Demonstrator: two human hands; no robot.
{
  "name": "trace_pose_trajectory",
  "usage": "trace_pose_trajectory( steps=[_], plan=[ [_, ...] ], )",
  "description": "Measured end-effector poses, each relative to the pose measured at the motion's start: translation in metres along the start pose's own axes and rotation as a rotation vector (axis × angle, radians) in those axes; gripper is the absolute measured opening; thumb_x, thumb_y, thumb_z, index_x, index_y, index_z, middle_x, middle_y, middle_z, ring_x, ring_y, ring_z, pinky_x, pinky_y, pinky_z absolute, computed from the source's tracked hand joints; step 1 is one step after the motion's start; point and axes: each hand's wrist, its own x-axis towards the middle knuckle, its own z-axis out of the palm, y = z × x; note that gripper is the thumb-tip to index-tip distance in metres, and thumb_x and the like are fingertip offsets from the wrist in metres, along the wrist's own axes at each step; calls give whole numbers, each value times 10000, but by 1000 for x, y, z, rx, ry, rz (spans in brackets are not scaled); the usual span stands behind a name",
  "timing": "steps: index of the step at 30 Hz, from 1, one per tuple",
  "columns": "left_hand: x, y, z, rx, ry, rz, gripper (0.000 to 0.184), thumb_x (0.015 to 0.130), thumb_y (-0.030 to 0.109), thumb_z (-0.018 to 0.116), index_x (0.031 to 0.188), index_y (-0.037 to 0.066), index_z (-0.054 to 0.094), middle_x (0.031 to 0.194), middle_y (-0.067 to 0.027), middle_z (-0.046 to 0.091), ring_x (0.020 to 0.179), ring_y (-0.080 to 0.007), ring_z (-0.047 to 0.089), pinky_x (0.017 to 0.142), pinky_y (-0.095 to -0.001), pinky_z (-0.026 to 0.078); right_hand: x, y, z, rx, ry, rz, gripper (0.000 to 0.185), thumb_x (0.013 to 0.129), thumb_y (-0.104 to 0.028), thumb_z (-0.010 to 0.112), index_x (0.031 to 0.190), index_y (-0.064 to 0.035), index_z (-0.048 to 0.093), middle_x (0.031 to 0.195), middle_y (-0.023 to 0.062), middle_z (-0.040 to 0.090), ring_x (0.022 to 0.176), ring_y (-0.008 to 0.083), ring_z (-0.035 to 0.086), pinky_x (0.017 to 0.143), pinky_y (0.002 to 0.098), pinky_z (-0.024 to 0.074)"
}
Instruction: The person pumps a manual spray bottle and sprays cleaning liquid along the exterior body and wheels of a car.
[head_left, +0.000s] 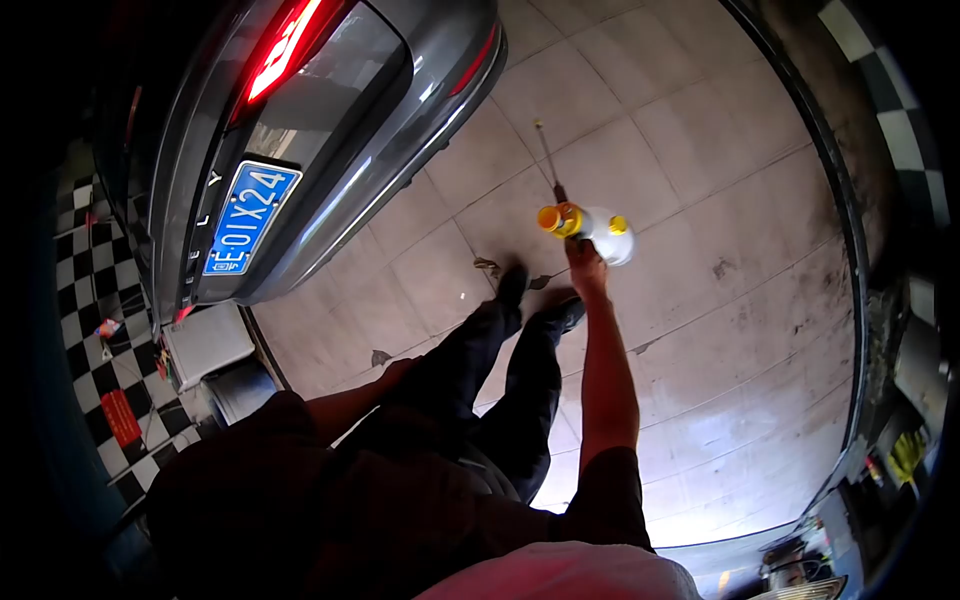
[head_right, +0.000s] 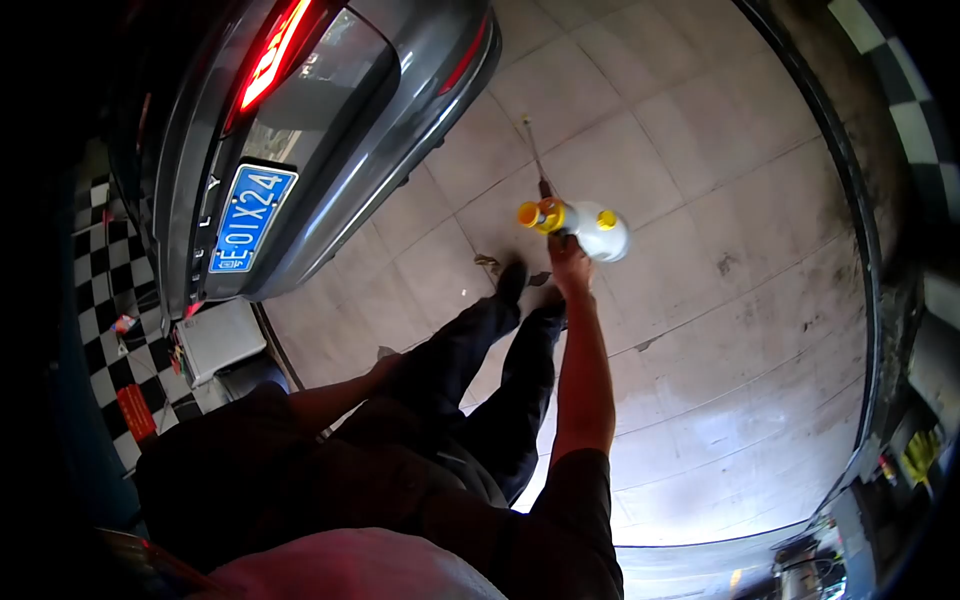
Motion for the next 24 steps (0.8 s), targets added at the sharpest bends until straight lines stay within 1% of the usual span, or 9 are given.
trace_pose_trajectory(
  steps=[3,6,9,11,14,15,18,21,24],
  plan=[
    [0,45,56,157,26,-64,368,914,356,546,975,7,650,934,-66,669,816,-163,607,788,-318,481,53,-15,-67,-78,11,-98,422,856,-469,516,863,-56,602,847,183,647,846,417,597,730,498,457],
    [93,-3,63,209,-16,-147,382,907,371,556,971,6,650,926,-72,668,802,-170,608,779,-320,484,99,-22,-105,-254,-147,-123,421,854,-474,516,890,-61,589,846,169,650,838,397,609,726,477,469],
    [75,101,158,-275,-41,-242,400,905,390,556,984,8,646,930,-78,667,799,-177,609,785,-328,479,150,-26,-136,-345,-362,-228,424,866,-481,496,910,-68,583,834,166,648,839,377,615,719,456,478],
    [106,116,199,-457,-125,-215,411,900,399,559,995,8,640,941,-81,664,820,-177,606,786,-335,479,188,-36,-154,-371,-457,-254,432,873,-486,491,878,-65,588,802,158,646,793,378,615,694,447,473],
    [113,165,239,-333,-80,-195,435,892,423,561,1018,12,625,972,-89,653,859,-174,598,793,-340,476,251,-46,-172,-210,-429,-211,428,883,-471,493,813,-59,586,712,121,630,675,317,618,637,403,469],
    [110,189,244,-217,-38,-184,444,890,433,561,1027,14,619,985,-93,649,873,-173,595,796,-340,474,276,-42,-172,-165,-425,-167,414,893,-443,498,764,-58,574,621,71,585,572,220,582,580,344,451],
    [90,231,263,-536,-58,-255,395,908,394,543,984,17,631,916,-86,657,810,-181,624,749,-337,508,331,-56,-170,-26,-265,-199,403,889,-429,520,737,-59,563,576,27,545,533,141,538,540,309,432],
    [79,260,281,-336,54,-273,381,915,377,537,972,11,630,894,-88,653,779,-179,619,716,-327,511,373,-74,-180,-132,-258,-255,416,879,-448,515,807,-42,570,698,134,613,672,328,606,609,401,465],
    [84,279,311,-442,102,-247,365,926,358,524,961,12,632,874,-86,653,734,-177,620,677,-308,513,398,-90,-197,-303,-380,-303,415,878,-465,491,862,-59,576,788,165,630,785,397,599,658,460,466]
  ],
)
